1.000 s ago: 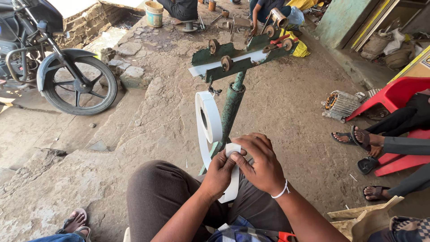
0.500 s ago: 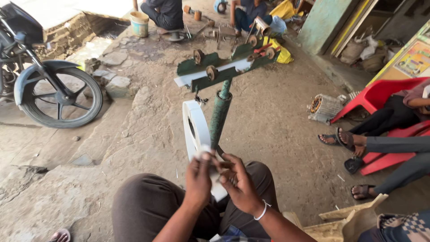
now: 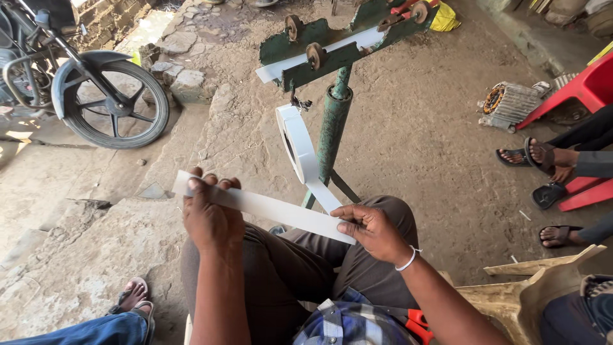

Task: The person sits and repeatedly pulls a strip of white adhesive tape from a roll mounted on a metal stand, then uses orange-handled scissors to cut the strip into small pieces. The cut pieces are held in the left hand while the process continues.

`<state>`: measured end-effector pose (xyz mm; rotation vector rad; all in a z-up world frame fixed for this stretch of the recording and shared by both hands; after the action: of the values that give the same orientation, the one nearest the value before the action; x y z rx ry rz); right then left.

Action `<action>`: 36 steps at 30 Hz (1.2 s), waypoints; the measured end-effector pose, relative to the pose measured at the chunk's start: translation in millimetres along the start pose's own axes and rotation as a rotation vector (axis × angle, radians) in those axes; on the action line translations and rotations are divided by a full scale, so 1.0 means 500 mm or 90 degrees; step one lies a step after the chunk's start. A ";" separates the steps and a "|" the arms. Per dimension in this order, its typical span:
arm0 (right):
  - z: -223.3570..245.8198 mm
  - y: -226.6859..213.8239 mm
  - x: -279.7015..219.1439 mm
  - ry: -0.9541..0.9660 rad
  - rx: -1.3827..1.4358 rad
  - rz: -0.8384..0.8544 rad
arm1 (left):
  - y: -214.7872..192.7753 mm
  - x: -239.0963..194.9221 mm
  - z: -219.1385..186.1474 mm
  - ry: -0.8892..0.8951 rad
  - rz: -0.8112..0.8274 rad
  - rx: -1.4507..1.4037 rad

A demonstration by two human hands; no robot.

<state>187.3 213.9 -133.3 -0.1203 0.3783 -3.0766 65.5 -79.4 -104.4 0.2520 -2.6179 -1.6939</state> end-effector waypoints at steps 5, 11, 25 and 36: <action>0.015 -0.005 0.017 0.004 -0.014 -0.015 | -0.020 0.021 -0.028 0.030 0.021 -0.038; 0.044 -0.022 0.055 -0.034 -0.145 -0.033 | -0.041 0.033 -0.076 0.072 0.019 -0.045; 0.062 -0.016 0.075 -0.078 -0.148 0.005 | -0.056 0.035 -0.090 0.092 0.006 -0.056; 0.045 -0.040 0.082 -0.081 -0.140 -0.006 | 0.042 -0.030 -0.117 0.432 0.084 0.420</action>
<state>147.7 225.8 -103.5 -0.3231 0.7087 -3.0051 83.5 -121.7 -60.0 0.5261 -2.4513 -0.5042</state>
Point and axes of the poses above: each hand's wrist, its own x-axis towards the middle knuckle, its own y-axis out of the palm, z = x × y, the point moved 8 cm from there along x, towards the middle knuckle
